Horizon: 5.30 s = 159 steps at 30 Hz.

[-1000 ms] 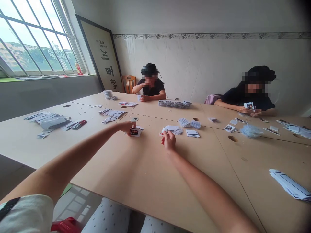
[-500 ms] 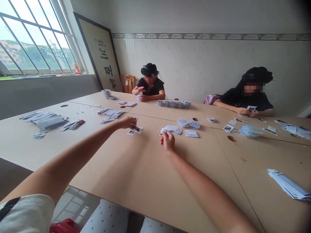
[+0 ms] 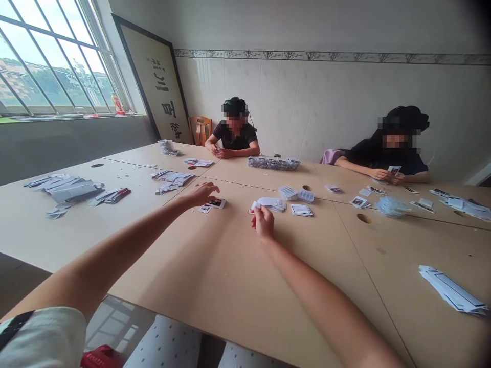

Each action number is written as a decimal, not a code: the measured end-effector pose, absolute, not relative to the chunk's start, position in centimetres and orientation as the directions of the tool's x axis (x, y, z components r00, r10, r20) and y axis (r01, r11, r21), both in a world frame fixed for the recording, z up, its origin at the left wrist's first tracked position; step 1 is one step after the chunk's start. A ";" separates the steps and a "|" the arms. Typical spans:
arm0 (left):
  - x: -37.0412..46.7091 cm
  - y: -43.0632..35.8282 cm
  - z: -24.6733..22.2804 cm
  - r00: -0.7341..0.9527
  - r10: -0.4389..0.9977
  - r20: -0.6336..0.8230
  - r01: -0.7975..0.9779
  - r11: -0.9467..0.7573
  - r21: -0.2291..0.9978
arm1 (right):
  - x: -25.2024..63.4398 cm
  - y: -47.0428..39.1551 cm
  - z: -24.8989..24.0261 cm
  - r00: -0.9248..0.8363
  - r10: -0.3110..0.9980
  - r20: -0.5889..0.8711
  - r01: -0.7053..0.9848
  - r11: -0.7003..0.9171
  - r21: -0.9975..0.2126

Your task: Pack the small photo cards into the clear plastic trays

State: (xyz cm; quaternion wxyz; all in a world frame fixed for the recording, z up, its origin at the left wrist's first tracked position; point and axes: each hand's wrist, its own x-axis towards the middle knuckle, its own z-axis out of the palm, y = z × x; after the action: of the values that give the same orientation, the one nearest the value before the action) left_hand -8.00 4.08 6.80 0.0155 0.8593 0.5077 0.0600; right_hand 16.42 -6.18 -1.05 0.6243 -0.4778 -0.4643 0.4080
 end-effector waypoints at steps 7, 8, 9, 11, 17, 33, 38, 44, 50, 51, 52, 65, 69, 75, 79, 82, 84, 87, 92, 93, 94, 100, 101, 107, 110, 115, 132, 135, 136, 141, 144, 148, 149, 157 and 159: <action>-7.4 3.8 2.9 0.486 0.872 -0.059 0.873 -0.481 0.083 | 16.5 -6.0 -1.2 0.233 0.954 0.190 -0.075 0.213 -0.974; -7.4 3.7 2.3 0.466 0.881 -0.083 0.884 -0.460 0.087 | 16.5 -6.0 -1.3 0.232 0.954 0.191 -0.076 0.213 -0.974; -7.5 3.6 1.9 0.452 0.887 -0.095 0.891 -0.444 0.092 | 16.5 -5.9 -1.4 0.231 0.954 0.192 -0.078 0.215 -0.974; -7.6 3.4 1.2 0.443 0.893 -0.078 0.894 -0.435 0.106 | 16.5 -5.8 -1.5 0.227 0.954 0.194 -0.081 0.217 -0.973; -6.7 1.8 1.9 0.449 0.858 0.249 0.874 -0.480 0.078 | 16.5 -5.9 -1.3 0.232 0.952 0.199 -0.067 0.220 -0.973; 2.7 -6.9 2.0 0.377 0.905 0.197 0.176 -0.279 0.944 | 16.5 -6.8 -0.8 0.303 0.904 0.302 0.067 0.296 -0.953; 1.9 -6.6 1.5 0.346 0.929 0.129 0.002 -0.138 0.990 | 16.2 -7.5 -0.4 0.199 0.880 0.430 0.194 0.395 -0.898; 2.4 -7.6 2.8 0.395 0.915 0.086 -0.077 -0.060 0.995 | 16.1 -7.8 -0.3 0.138 0.909 0.394 0.159 0.373 -0.914; 2.4 -7.8 3.3 0.397 0.916 0.059 -0.074 -0.032 0.997 | 16.1 -8.0 -0.6 0.086 0.909 0.408 0.246 0.378 -0.893; 2.3 -7.8 3.3 0.396 0.917 0.056 -0.065 -0.033 0.997 | 16.1 -8.0 -0.6 0.082 0.908 0.411 0.267 0.378 -0.887; 2.3 -7.8 3.3 0.399 0.915 0.054 -0.059 -0.033 0.998 | 16.0 -8.1 -0.6 0.075 0.907 0.414 0.287 0.378 -0.880; 1.4 -6.0 1.2 0.295 0.955 0.002 -0.020 0.004 1.000 | 20.7 -6.1 -0.1 0.018 0.640 0.768 0.739 0.509 -0.442; 1.0 -5.6 0.9 0.328 0.938 -0.111 0.046 0.101 0.994 | 25.6 -3.6 -1.0 0.098 0.647 0.756 0.918 0.235 -0.319; 1.2 -5.7 1.2 0.320 0.938 -0.131 0.055 0.120 0.991 | 27.7 -1.7 -3.1 0.145 0.765 0.628 0.972 0.010 -0.237; 1.3 -5.5 1.0 0.320 0.944 -0.081 0.030 0.075 0.997 | 27.5 -0.3 -3.0 0.096 0.777 0.623 0.982 0.029 -0.187; 1.2 -5.3 0.5 0.346 0.936 -0.059 0.006 0.060 0.998 | 27.6 0.6 -2.7 0.156 0.780 0.606 0.976 -0.029 -0.214; 1.1 -5.2 0.3 0.356 0.933 -0.048 -0.004 0.053 0.999 | 27.8 1.1 -2.6 0.205 0.789 0.579 0.969 -0.082 -0.231; 1.1 -5.3 0.4 0.362 0.932 -0.030 -0.019 0.039 0.999 | 27.9 1.4 -2.7 0.233 0.800 0.553 0.964 -0.117 -0.238; 1.3 -5.5 1.0 0.345 0.936 -0.064 -0.015 0.074 0.997 | 28.2 1.5 -3.0 0.217 0.761 0.611 0.968 -0.085 -0.238; 1.4 -5.6 1.1 0.344 0.937 -0.064 -0.020 0.075 0.997 | 28.3 1.6 -3.0 0.212 0.750 0.627 0.969 -0.076 -0.236; 1.4 -5.6 1.1 0.345 0.937 -0.059 -0.029 0.074 0.997 | 28.4 1.7 -3.0 0.207 0.740 0.640 0.970 -0.068 -0.234; 1.3 -5.7 1.3 0.334 0.939 -0.079 -0.045 0.099 0.994 | 29.0 2.4 -3.2 0.187 0.716 0.672 0.971 -0.032 -0.235; 1.3 -5.7 1.3 0.334 0.939 -0.084 -0.042 0.104 0.994 | 29.1 2.4 -3.2 0.186 0.709 0.681 0.971 -0.024 -0.240; 1.3 -6.1 2.0 0.316 0.944 -0.095 -0.050 0.116 0.992 | 29.6 2.1 -2.6 0.254 0.583 0.772 0.948 0.009 -0.319; 1.1 -6.4 2.3 0.281 0.950 -0.132 -0.053 0.153 0.987 | 30.6 1.7 -1.8 0.428 0.347 0.835 0.880 0.051 -0.473; 0.9 -6.4 2.1 0.240 0.952 -0.191 -0.095 0.219 0.971 | 31.2 1.3 -1.1 0.666 0.313 0.678 0.668 0.155 -0.728; 1.7 -5.7 1.1 0.305 0.951 0.039 -0.046 -0.026 0.999 | 19.2 -8.7 -1.8 0.399 0.811 0.428 0.549 0.162 -0.820; 1.9 -6.2 1.3 0.346 0.923 0.167 0.082 -0.207 0.975 | 19.4 -9.7 -1.6 0.433 0.802 0.412 0.459 0.198 -0.866; 1.9 -6.4 1.4 0.369 0.903 0.219 0.114 -0.278 0.954 | 19.4 -9.6 -1.4 0.444 0.808 0.387 0.384 0.218 -0.897; 2.0 -7.6 2.0 0.453 0.841 0.296 0.218 -0.426 0.878 | 19.5 -9.0 -0.6 0.437 0.870 0.229 -0.012 0.260 -0.966; 2.2 -7.8 2.0 0.477 0.827 0.297 0.279 -0.463 0.841 | 19.4 -9.2 -0.3 0.333 0.911 0.242 -0.009 0.260 -0.966; 2.3 -7.6 2.0 0.484 0.817 0.314 0.370 -0.516 0.772 | 19.0 -9.5 -0.3 0.179 0.948 0.263 -0.011 0.270 -0.963; 2.3 -7.5 2.0 0.496 0.810 0.314 0.388 -0.530 0.754 | 19.0 -9.5 -0.4 0.175 0.951 0.257 -0.015 0.263 -0.965; 2.0 -7.6 2.3 0.487 0.824 0.290 0.661 -0.564 0.494 | 18.7 -9.7 -0.2 0.236 0.923 0.304 0.064 0.298 -0.952; 2.2 -8.0 2.3 0.491 0.817 0.303 0.684 -0.577 0.446 | 18.6 -9.9 0.0 0.275 0.900 0.338 0.103 0.321 -0.941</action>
State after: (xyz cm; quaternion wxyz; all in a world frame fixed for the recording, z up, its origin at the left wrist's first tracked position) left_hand 2.19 -8.01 2.33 0.1341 0.8530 0.4399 0.2469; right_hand 18.59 -9.92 -0.05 0.6310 -0.4894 -0.5125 0.3158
